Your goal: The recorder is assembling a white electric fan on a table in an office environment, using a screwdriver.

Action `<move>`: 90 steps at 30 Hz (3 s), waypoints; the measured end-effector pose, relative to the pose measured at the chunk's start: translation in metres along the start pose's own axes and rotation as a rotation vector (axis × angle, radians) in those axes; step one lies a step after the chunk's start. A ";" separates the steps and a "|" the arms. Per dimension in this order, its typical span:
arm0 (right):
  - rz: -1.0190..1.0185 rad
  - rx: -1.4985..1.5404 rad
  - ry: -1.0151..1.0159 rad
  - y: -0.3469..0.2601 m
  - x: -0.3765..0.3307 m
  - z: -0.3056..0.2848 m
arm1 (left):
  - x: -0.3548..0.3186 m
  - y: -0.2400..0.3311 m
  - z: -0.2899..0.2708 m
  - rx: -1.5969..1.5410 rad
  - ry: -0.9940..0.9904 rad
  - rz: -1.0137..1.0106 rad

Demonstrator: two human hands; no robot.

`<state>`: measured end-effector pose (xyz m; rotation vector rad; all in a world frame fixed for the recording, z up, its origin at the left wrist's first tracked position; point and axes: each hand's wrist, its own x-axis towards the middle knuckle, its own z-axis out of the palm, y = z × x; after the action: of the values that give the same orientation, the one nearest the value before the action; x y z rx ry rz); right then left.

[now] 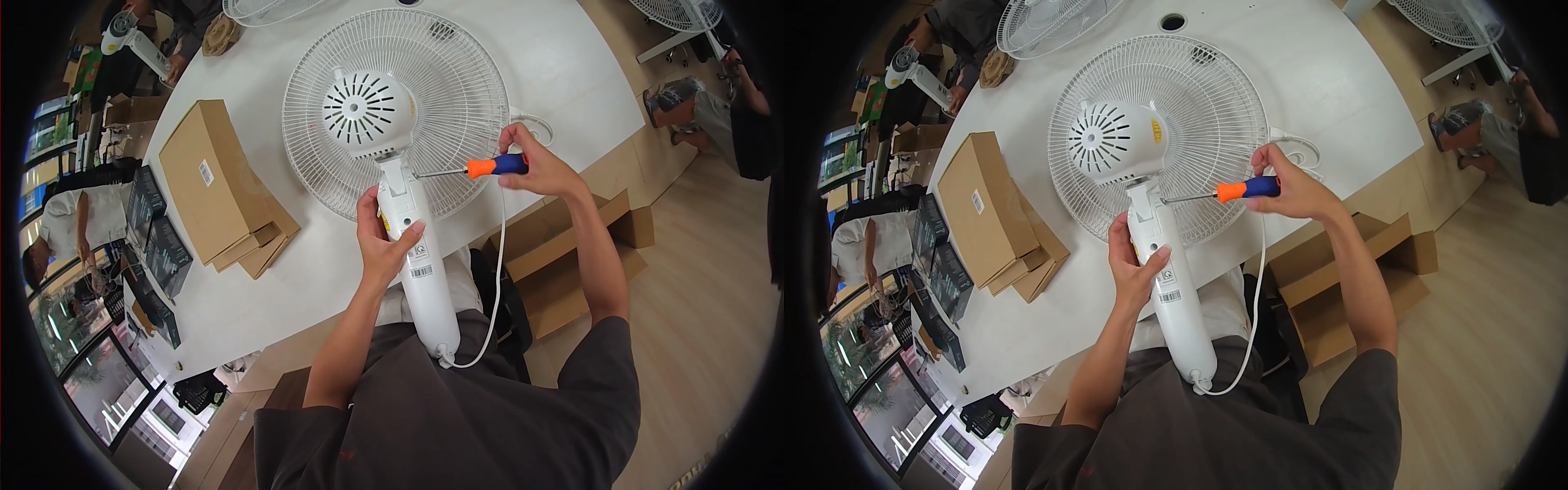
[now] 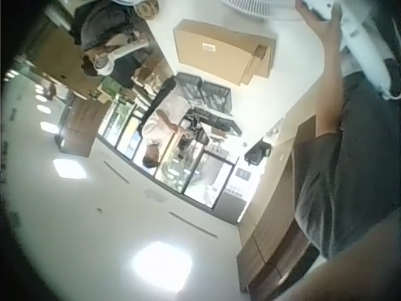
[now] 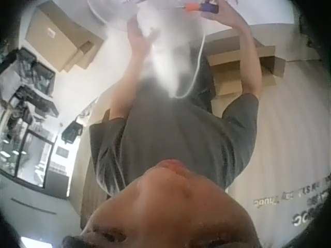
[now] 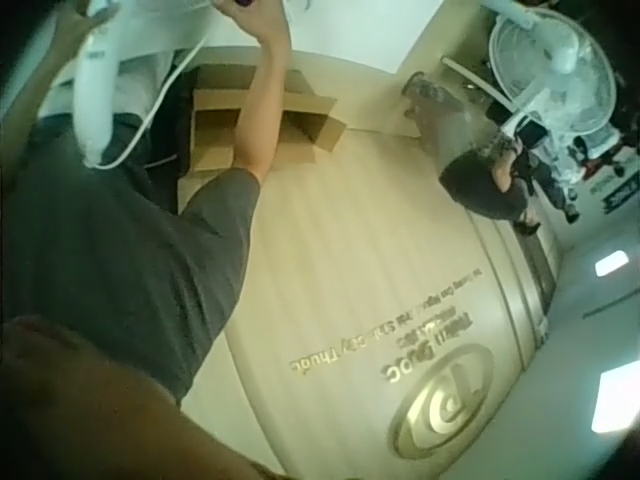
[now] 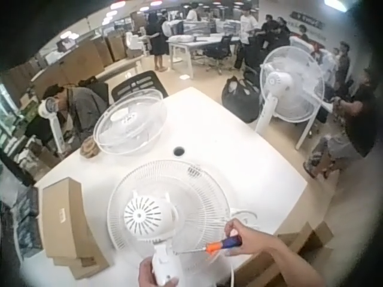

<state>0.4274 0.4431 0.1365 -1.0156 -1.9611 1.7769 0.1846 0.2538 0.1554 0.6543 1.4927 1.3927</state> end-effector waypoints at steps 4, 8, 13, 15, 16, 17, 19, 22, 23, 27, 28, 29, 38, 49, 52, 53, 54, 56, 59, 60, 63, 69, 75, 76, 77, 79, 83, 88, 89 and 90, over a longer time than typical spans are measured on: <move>0.028 -0.085 -0.043 0.002 -0.004 -0.003 | 0.000 0.001 0.001 -0.011 0.004 -0.009; 0.303 0.058 -0.038 0.000 0.007 -0.007 | -0.001 0.000 0.002 -0.015 -0.008 0.002; 0.135 0.112 0.268 -0.010 0.001 0.016 | -0.001 0.003 0.001 -0.015 -0.006 -0.012; 0.004 0.161 0.152 0.001 -0.005 0.012 | -0.001 0.003 0.001 -0.018 -0.009 -0.021; 0.004 0.161 0.153 0.003 -0.006 0.005 | 0.000 0.003 0.001 -0.018 -0.012 -0.014; 0.263 0.195 0.041 0.005 -0.004 -0.004 | 0.000 0.002 0.001 -0.017 -0.015 -0.007; 0.523 0.231 -0.078 -0.004 0.004 -0.011 | 0.000 0.002 0.001 -0.003 -0.012 -0.002; 0.667 0.220 -0.068 -0.012 0.012 -0.003 | -0.001 0.004 0.000 -0.001 -0.014 -0.013; 0.408 0.171 0.075 -0.008 0.006 0.004 | -0.001 0.004 0.001 -0.014 -0.015 -0.029; 0.014 0.149 0.083 -0.005 -0.003 0.001 | -0.001 0.004 0.001 0.008 -0.007 -0.030; 0.012 0.152 0.080 -0.008 -0.001 -0.002 | 0.000 0.003 0.000 0.011 -0.009 -0.030; 0.174 0.042 0.018 -0.014 0.001 -0.006 | 0.000 0.003 0.000 0.013 -0.010 -0.030; 0.087 0.121 0.171 0.000 0.000 0.008 | -0.001 0.005 0.003 0.018 0.013 -0.022; 0.028 0.133 -0.023 0.022 -0.007 0.010 | -0.002 0.004 0.005 0.013 0.025 -0.020; 0.036 0.158 0.145 0.014 -0.008 0.016 | -0.004 0.003 0.003 0.014 0.026 -0.026; 0.124 0.116 0.111 0.005 -0.008 0.012 | -0.004 0.002 0.002 0.018 0.029 -0.031; 0.209 0.074 0.079 -0.004 -0.006 0.007 | -0.004 0.002 0.002 0.019 0.027 -0.031; 0.356 0.133 0.050 -0.007 -0.002 0.002 | -0.004 -0.001 0.002 0.033 0.024 -0.023; 0.471 0.160 -0.004 -0.002 0.006 0.000 | -0.004 -0.006 -0.003 0.021 0.010 -0.014; 0.433 0.125 -0.036 0.000 0.009 0.001 | -0.004 -0.008 -0.004 0.024 0.007 -0.015; 0.241 -0.007 0.005 -0.009 0.013 -0.002 | -0.005 -0.013 -0.007 -0.018 -0.005 -0.020; 0.130 -0.121 -0.108 -0.031 0.017 -0.012 | -0.006 -0.031 -0.015 0.024 -0.015 0.086; -0.008 -0.122 0.055 -0.019 0.014 0.007 | 0.009 -0.027 -0.041 0.054 -0.061 0.119; -0.013 -0.124 0.052 -0.021 0.014 0.010 | 0.011 -0.024 -0.047 0.053 -0.057 0.124; -0.057 -0.196 0.052 -0.023 0.012 0.016 | 0.013 -0.020 -0.054 0.060 -0.091 0.082; -0.089 -0.215 0.103 -0.027 0.005 0.032 | 0.018 -0.012 -0.067 0.077 -0.157 -0.007; -0.007 -0.220 0.022 -0.028 -0.003 0.050 | 0.019 0.001 -0.085 0.068 -0.200 -0.086; -0.054 -0.272 0.090 -0.020 -0.024 0.078 | 0.016 0.003 -0.096 0.111 -0.223 -0.105; -0.079 -0.363 0.105 -0.021 -0.030 0.083 | 0.016 0.004 -0.097 0.111 -0.213 -0.109; -0.105 -0.454 0.122 -0.021 -0.033 0.087 | 0.017 0.006 -0.095 0.113 -0.214 -0.114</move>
<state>0.3884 0.3570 0.1482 -1.0971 -2.3447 1.2078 0.0917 0.2276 0.1464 0.7520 1.4221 1.1215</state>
